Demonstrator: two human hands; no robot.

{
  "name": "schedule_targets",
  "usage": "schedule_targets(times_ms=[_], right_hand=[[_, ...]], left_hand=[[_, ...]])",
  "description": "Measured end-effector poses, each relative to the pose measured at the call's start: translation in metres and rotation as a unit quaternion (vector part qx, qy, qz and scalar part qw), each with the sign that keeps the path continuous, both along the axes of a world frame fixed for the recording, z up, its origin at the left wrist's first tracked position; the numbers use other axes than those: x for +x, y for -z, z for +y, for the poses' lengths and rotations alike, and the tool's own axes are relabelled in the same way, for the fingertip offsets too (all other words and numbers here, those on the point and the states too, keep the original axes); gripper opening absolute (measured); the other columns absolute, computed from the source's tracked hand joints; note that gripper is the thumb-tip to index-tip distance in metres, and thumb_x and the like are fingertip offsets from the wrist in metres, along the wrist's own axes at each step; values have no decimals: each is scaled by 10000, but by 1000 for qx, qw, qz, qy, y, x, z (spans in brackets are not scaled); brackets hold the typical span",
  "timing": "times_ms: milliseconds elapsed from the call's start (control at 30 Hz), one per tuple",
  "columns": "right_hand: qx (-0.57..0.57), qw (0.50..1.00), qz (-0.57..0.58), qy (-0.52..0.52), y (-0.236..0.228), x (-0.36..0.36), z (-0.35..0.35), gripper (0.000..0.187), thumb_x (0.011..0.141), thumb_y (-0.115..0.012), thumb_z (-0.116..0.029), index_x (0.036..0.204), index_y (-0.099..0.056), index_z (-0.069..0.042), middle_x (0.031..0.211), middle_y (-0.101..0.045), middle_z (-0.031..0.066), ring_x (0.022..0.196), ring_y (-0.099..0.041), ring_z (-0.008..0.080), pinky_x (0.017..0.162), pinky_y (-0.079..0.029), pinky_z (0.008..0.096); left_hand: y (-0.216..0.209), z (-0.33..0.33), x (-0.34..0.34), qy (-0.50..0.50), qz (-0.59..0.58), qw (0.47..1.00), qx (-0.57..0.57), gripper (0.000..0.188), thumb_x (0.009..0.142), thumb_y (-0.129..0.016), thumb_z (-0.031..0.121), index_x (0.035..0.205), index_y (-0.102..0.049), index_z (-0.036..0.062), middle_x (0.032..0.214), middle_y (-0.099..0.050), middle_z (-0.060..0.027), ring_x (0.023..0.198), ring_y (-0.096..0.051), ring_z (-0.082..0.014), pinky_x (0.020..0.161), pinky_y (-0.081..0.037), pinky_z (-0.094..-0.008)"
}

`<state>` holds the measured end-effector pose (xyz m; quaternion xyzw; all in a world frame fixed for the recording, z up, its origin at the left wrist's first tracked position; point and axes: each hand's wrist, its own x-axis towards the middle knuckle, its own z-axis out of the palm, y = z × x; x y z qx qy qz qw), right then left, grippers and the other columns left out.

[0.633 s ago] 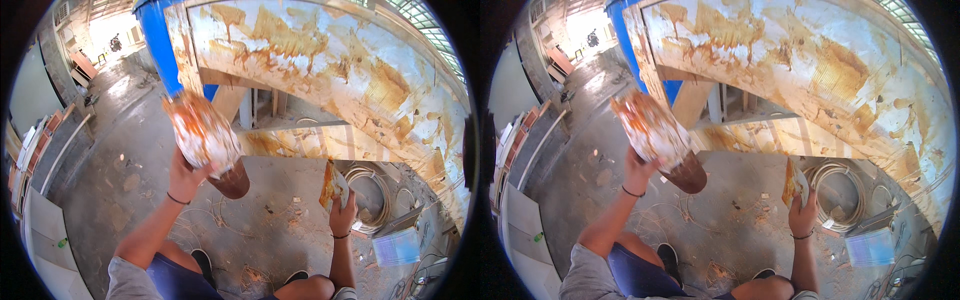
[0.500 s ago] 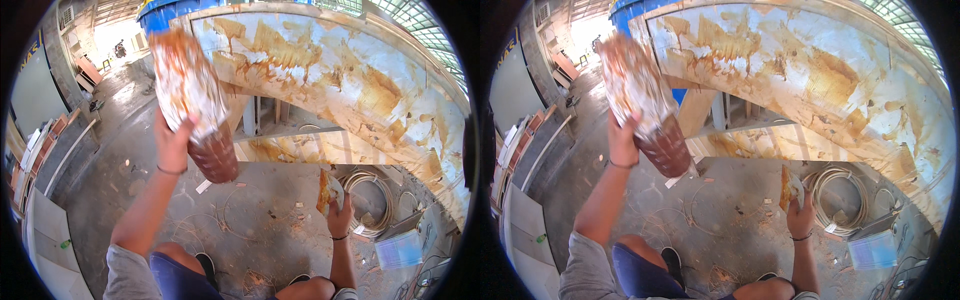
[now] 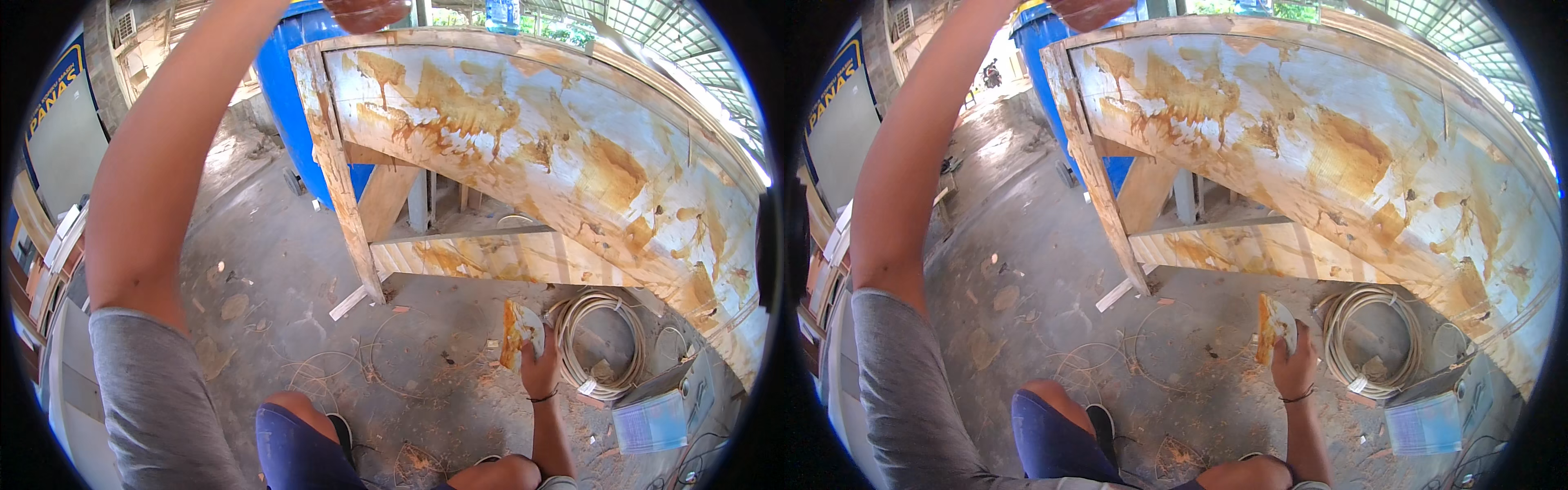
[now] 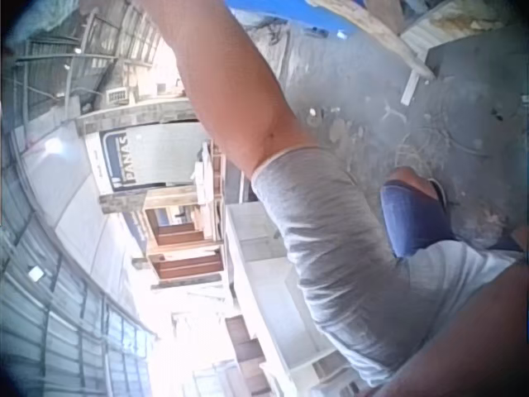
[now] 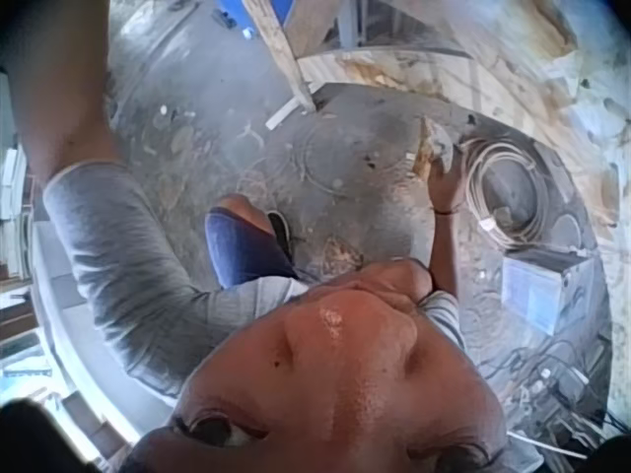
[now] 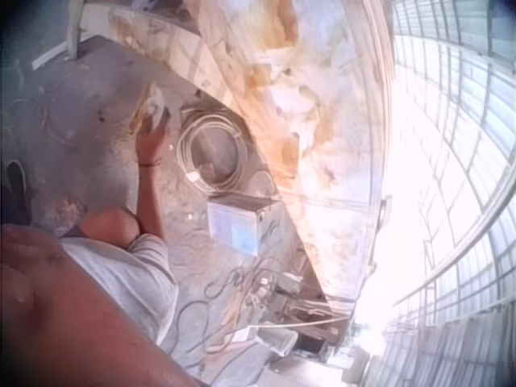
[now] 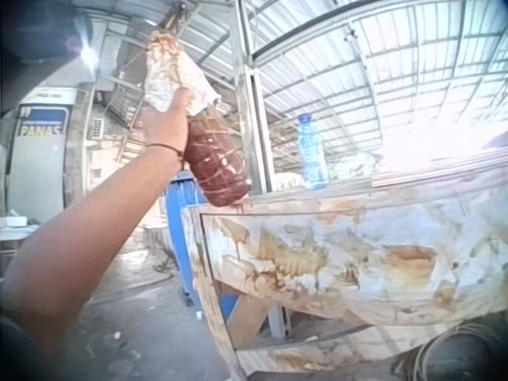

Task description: The person unrolls a flexible wood strip, carries two wooden frames and a board across a workshop, and then uses a piece of cardboard to spread a brown liquid onto a wooden structure.

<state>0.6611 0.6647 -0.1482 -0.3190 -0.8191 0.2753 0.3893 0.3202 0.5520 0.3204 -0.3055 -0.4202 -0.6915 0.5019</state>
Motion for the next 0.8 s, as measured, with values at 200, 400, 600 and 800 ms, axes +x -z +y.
schedule_targets(times_ms=[200, 400, 600, 800], right_hand=[[18, 999, 18, -28, -9, -5, -10, 364, 758, -548, -61, 1102, -459, 18, 918, -572, 255, 850, -562, 419, 718, -449, 422], [-37, 998, -11, -45, 4, -11, -8, 383, 751, -555, -58, 1112, -445, 6, 908, -572, 255, 838, -563, 422, 714, -450, 426], [-55, 997, 10, -49, 14, -15, -8, 375, 745, -552, -42, 1105, -454, -8, 888, -578, 238, 830, -564, 421, 706, -454, 420], [-28, 998, 40, -41, 20, -6, 0, 308, 741, -556, -33, 1040, -491, -1, 889, -575, 231, 825, -559, 414, 704, -450, 407]], left_hand=[[-26, 47, -30, -137, -16, 990, -7, 817, 619, -666, 471, 1115, -444, -139, 1103, -505, -300, 1044, -497, -380, 906, -374, -399], [-18, 73, -10, -132, -90, 978, -136, 723, 620, -664, 492, 1041, -522, -78, 1011, -565, -275, 995, -534, -369, 899, -383, -392], [-10, 86, -20, -47, 8, 992, -119, 665, 647, -676, 423, 1055, -500, -72, 1037, -548, -272, 984, -535, -363, 867, -411, -379], [46, 87, -12, 290, 129, 922, -221, 493, 660, -744, 298, 959, -521, -24, 844, -587, -121, 793, -586, -193, 673, -494, -317]])
